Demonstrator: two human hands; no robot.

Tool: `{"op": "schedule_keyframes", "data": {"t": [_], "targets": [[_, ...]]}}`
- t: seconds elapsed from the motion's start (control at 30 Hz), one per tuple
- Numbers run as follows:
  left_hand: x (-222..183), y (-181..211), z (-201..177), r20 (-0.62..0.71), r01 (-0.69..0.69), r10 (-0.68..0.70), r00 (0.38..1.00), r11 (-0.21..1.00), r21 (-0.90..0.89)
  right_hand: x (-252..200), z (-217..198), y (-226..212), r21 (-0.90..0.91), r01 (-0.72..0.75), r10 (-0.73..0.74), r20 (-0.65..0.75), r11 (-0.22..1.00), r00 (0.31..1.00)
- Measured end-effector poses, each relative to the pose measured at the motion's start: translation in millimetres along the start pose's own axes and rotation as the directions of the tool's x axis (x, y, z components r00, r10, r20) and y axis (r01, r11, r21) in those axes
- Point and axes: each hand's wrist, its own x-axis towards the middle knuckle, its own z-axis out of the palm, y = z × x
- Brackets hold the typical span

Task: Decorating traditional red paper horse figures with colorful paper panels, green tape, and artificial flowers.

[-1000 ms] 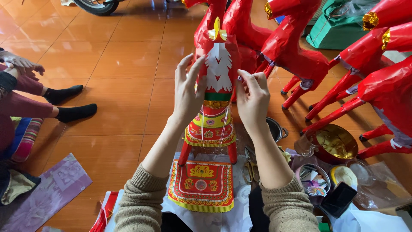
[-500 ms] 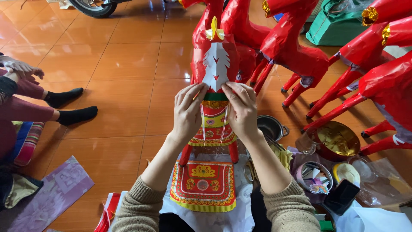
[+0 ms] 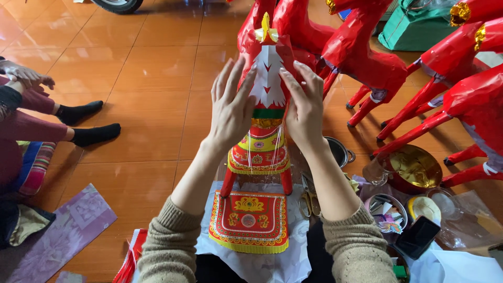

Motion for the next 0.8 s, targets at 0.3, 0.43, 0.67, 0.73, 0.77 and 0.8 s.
{"op": "schedule_keyframes", "data": {"t": [0.3,0.43,0.67,0.73,0.77,0.8], "targets": [[-7,-6,-4,0.109,0.063,-0.06,0.992,0.998,-0.02,16,5,5,-0.04,0.029,-0.027,0.048,0.999,0.998],[-7,1,-7,0.149,0.117,-0.106,0.983,0.991,-0.068,25,32,24,-0.215,0.048,0.033,0.36,0.975,0.932],[-8,-4,-14,0.087,0.13,-0.118,0.989,0.982,-0.136,29,-2,12,0.094,-0.01,0.003,0.079,0.996,0.997],[-5,-7,-11,0.144,0.102,-0.089,0.986,0.991,-0.086,17,1,29,0.087,-0.163,0.157,0.074,0.983,0.985],[-4,-5,-11,0.145,0.106,-0.093,0.985,0.991,-0.087,12,4,32,0.087,-0.165,0.159,0.078,0.982,0.984],[-3,-4,-9,0.168,0.112,-0.096,0.981,0.99,-0.086,8,6,37,0.074,-0.117,0.106,0.131,0.99,0.986]]}}
